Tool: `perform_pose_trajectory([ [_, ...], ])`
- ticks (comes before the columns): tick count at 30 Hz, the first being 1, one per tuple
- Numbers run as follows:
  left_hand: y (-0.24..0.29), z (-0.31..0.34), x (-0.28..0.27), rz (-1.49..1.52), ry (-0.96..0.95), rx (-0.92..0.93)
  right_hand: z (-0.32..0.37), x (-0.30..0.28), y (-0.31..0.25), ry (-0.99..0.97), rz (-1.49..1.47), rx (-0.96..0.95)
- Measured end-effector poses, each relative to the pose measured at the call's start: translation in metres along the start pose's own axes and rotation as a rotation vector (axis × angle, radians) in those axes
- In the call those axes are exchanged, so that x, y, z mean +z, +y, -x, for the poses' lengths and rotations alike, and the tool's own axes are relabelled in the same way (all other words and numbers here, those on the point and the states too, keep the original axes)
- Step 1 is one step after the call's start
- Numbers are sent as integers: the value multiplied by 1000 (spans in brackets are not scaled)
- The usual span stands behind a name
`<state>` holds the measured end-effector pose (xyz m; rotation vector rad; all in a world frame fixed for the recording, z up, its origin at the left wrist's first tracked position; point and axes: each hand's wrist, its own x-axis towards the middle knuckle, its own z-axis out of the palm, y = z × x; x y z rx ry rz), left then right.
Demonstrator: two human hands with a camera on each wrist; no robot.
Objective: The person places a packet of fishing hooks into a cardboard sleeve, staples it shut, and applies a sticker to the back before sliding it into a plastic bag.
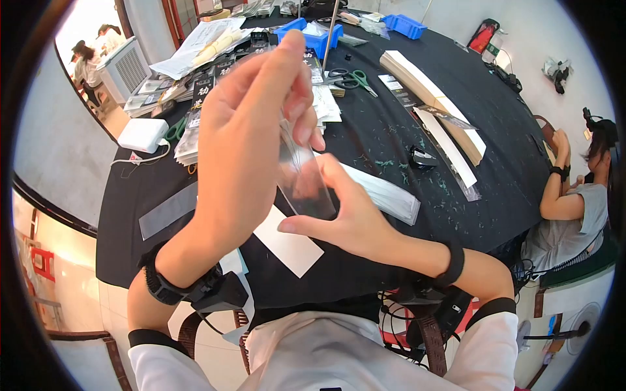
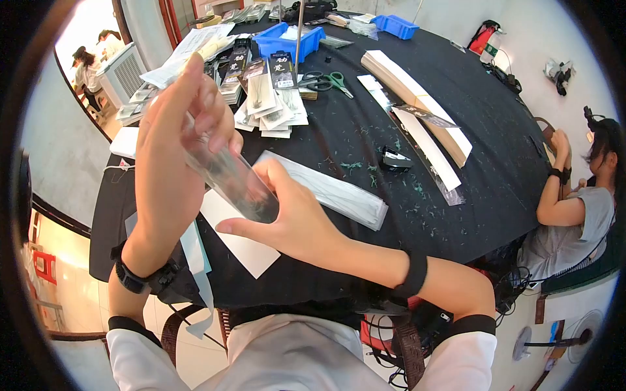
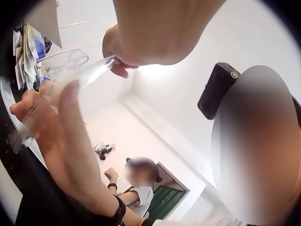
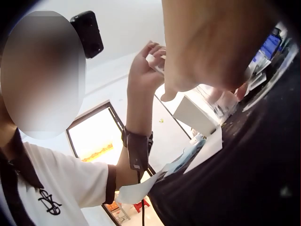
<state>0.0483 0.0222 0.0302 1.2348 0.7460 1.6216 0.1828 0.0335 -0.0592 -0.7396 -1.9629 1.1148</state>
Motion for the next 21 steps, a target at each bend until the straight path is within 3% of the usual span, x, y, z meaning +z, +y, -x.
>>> perform_pose_trajectory([
  [3, 0, -2, -4, 92, -5, -45, -6, -7, -23, 52, -87, -157],
  [6, 0, -5, -8, 180, -47, -171, -8, -10, -36, -43, -539, 67],
  [10, -1, -2, -4, 264, -1, -228, -9, -8, -40, -97, -585, 159],
  [12, -2, -1, -6, 247, 21, -296, -7, -1, -39, 21, -673, 153],
  [15, -2, 1, -14, 217, -37, -346, -6, 1, -34, -11, -653, 196],
  [19, -10, 10, -17, 333, -13, -254, -2, 1, -39, -13, -648, 230],
  [21, -2, 15, -14, 149, 121, -361, 1, -4, -42, -48, -549, 286],
])
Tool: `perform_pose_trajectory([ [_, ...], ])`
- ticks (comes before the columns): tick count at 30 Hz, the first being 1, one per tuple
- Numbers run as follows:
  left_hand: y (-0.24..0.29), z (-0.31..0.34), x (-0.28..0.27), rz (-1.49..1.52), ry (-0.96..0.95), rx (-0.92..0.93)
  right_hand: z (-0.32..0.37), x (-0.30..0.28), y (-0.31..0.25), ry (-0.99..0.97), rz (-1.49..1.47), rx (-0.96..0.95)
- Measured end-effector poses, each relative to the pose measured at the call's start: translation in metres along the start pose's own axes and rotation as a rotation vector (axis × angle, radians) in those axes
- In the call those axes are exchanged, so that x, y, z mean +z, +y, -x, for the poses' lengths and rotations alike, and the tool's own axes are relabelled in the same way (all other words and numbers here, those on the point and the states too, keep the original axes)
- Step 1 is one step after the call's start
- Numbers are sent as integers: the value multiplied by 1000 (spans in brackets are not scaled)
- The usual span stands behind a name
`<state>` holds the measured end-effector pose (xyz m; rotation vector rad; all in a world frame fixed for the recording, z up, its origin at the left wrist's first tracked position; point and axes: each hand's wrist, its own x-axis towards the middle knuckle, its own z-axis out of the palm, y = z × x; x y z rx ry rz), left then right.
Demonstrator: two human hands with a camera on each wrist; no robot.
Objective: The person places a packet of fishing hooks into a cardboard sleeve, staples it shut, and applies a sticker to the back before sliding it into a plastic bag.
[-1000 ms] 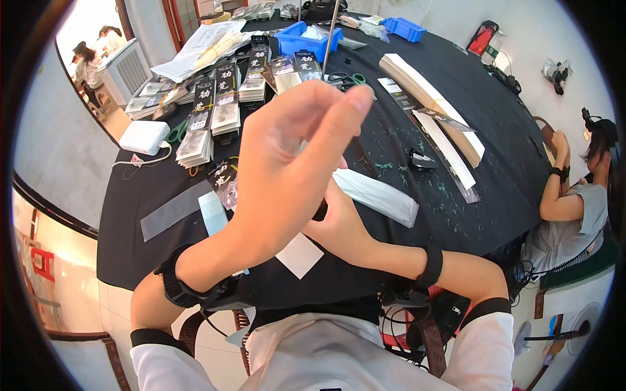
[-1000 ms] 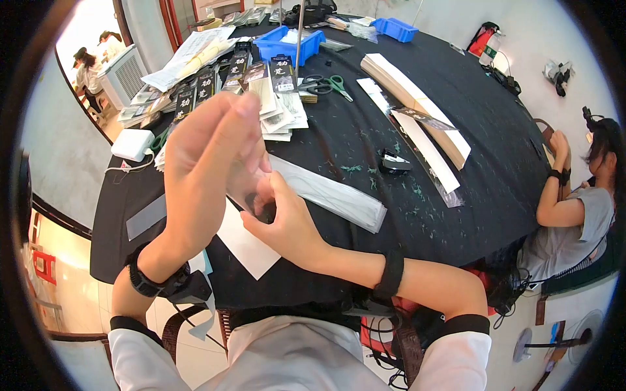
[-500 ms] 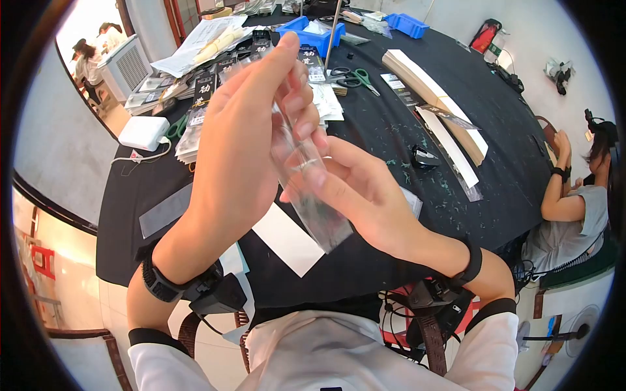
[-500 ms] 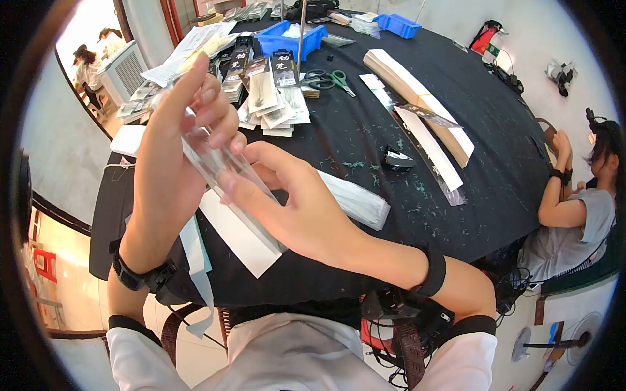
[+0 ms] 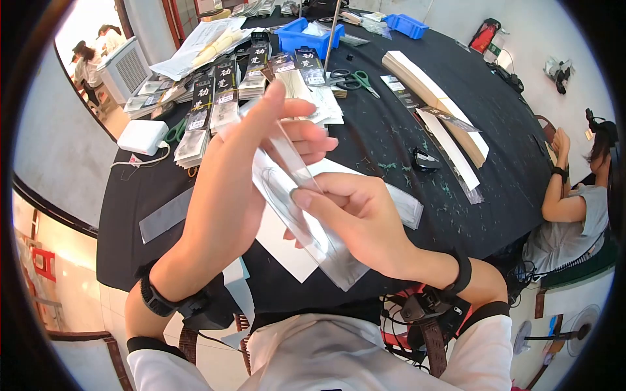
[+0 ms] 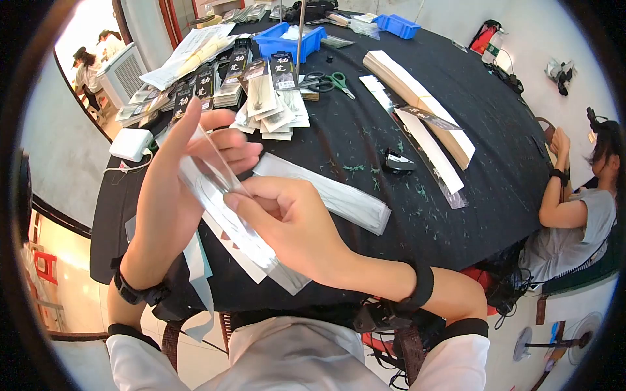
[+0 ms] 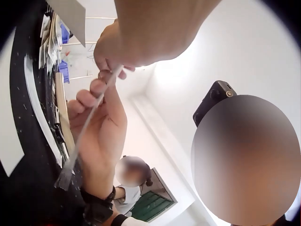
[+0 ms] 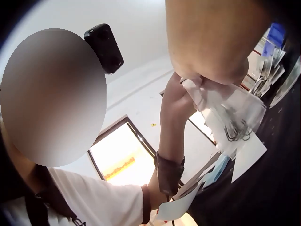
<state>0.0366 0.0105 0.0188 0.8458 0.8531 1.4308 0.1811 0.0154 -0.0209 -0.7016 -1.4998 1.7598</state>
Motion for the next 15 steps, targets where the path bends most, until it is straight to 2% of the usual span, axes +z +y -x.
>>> perform_pose_trajectory([
  [4, 14, 3, -25, -85, -101, -11, 5, -7, -1, 1, -18, 4],
  [6, 20, 3, -32, -627, -111, 176, 6, -10, -1, 19, -22, 18],
  [7, 18, 1, -33, -681, -62, 213, 7, -11, -2, 11, -11, 18],
  [10, 20, -2, -43, -723, -132, 193, 5, -13, 1, 9, 29, 20],
  [12, 16, -4, -43, -704, -105, 207, 2, -11, 2, -2, 21, 0],
  [15, 14, -7, -46, -702, -109, 293, 1, -12, 3, 2, 21, 13],
])
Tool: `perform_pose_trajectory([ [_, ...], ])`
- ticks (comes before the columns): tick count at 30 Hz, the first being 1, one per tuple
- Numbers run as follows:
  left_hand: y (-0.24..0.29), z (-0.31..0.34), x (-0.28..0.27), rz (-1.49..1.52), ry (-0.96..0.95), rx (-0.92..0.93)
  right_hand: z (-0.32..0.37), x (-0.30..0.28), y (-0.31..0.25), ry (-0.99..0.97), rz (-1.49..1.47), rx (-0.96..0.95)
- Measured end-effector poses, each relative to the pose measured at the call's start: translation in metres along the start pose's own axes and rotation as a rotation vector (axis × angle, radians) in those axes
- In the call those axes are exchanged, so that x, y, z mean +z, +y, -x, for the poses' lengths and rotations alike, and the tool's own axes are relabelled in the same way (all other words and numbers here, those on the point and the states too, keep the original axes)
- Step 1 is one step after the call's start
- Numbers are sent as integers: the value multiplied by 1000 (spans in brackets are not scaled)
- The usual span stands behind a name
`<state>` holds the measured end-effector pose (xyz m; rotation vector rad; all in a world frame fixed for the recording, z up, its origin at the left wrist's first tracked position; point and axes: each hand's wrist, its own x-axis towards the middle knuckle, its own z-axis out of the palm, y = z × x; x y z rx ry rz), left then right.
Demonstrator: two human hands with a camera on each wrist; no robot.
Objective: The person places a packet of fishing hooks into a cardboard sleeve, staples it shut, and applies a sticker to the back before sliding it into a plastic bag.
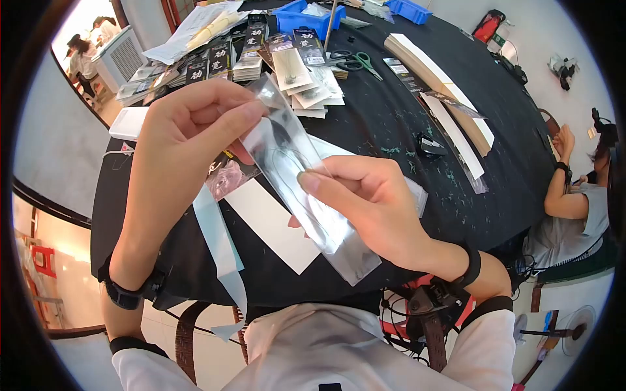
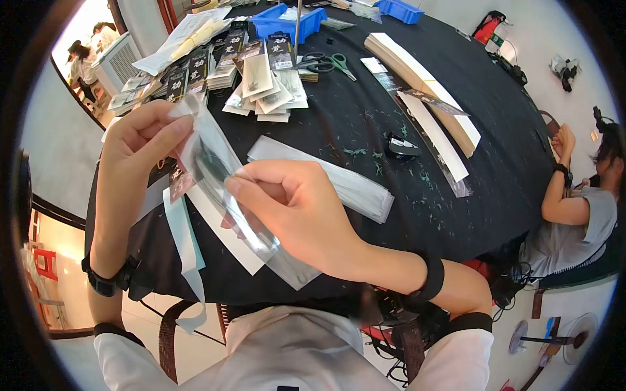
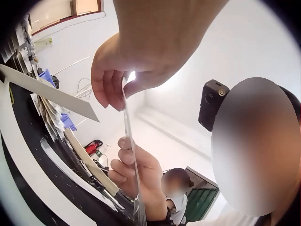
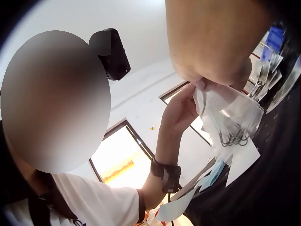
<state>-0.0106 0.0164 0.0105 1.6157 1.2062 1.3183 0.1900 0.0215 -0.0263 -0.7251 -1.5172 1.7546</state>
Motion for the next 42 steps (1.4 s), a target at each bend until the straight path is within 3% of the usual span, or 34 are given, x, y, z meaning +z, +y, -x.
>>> perform_pose_trajectory([
  [10, -10, -5, -5, 0, -22, 10, 0, 6, -7, -16, -72, 59],
  [17, -15, -8, -9, 70, -45, -121, 1, 8, -8, -19, -180, 122],
  [23, -20, -13, -13, 131, -89, -227, 2, 4, -7, -70, -138, 142],
  [25, -23, -14, -14, 138, -103, -249, 1, 2, -7, -62, 25, 123],
  [27, -25, -15, -15, 210, -128, -278, 3, 6, -9, -61, -58, 140],
  [29, -24, -15, -16, 216, -130, -261, 4, 8, -11, -59, -142, 156],
  [34, -14, -12, -16, 170, -63, -171, 7, 5, -15, -98, 79, 58],
  [38, -6, -9, -17, 84, -87, -68, 6, 6, -16, -97, 19, 136],
  [42, 12, 2, -9, 24, -64, -22, 4, 9, -11, -64, -21, 40],
])
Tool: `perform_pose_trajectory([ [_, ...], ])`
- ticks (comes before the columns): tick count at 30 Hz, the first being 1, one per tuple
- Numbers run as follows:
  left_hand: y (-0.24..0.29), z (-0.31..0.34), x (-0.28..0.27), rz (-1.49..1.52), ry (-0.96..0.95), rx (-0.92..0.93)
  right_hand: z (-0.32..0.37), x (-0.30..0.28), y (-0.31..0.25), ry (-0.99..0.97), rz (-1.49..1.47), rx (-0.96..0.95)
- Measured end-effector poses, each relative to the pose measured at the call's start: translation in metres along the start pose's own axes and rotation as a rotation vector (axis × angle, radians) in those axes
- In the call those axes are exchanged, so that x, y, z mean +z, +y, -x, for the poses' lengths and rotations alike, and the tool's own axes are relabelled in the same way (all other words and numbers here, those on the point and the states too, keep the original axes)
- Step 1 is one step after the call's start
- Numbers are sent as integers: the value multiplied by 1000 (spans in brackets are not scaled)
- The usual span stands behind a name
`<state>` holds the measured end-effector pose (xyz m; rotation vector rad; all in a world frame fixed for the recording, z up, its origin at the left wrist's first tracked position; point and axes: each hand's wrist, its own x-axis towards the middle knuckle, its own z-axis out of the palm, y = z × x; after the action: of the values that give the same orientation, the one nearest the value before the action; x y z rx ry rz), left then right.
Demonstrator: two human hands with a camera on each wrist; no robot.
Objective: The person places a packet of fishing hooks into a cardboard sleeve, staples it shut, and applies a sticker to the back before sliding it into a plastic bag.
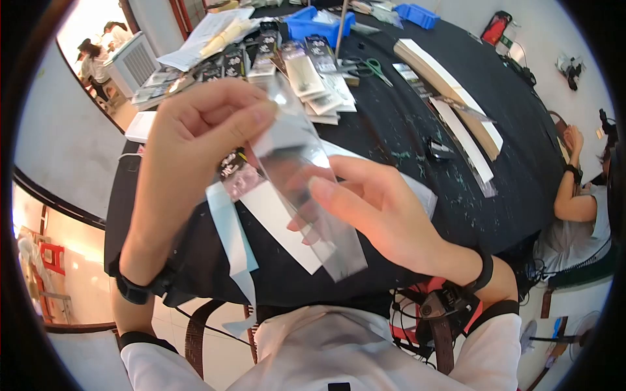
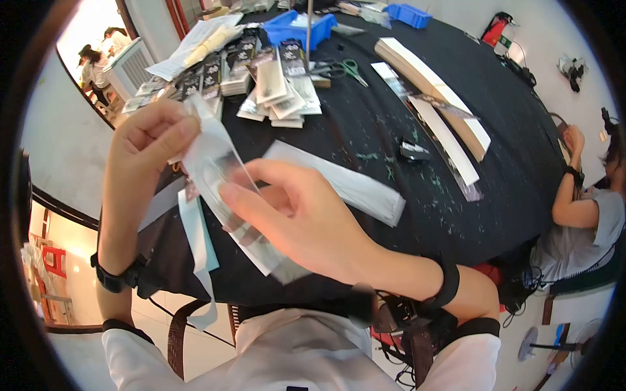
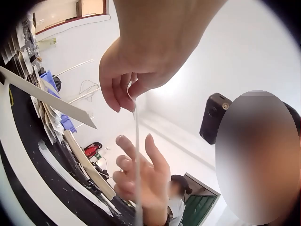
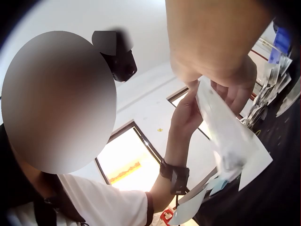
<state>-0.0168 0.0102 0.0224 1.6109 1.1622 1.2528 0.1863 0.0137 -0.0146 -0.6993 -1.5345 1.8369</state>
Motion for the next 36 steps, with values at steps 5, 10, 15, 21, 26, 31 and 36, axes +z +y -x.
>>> perform_pose_trajectory([
  [5, 23, 13, 10, 59, 47, 0, 3, 4, -1, 26, -102, -107],
  [10, 22, 19, 15, 16, 72, 99, 4, 7, -7, -21, -36, -129],
  [15, 17, 26, 17, 3, 98, 83, 4, 11, -10, 6, -105, -45],
  [21, 4, 33, 16, 34, 114, 39, -1, 16, -5, 7, -137, 53],
  [26, -3, 36, 12, 9, 78, -8, -7, 19, -1, 17, -150, 75],
  [31, -11, 35, -3, 6, -49, -64, -12, 8, 2, -17, -83, 140],
  [36, -23, 30, -41, -325, 26, 51, -15, 2, 2, 16, -108, 252],
])
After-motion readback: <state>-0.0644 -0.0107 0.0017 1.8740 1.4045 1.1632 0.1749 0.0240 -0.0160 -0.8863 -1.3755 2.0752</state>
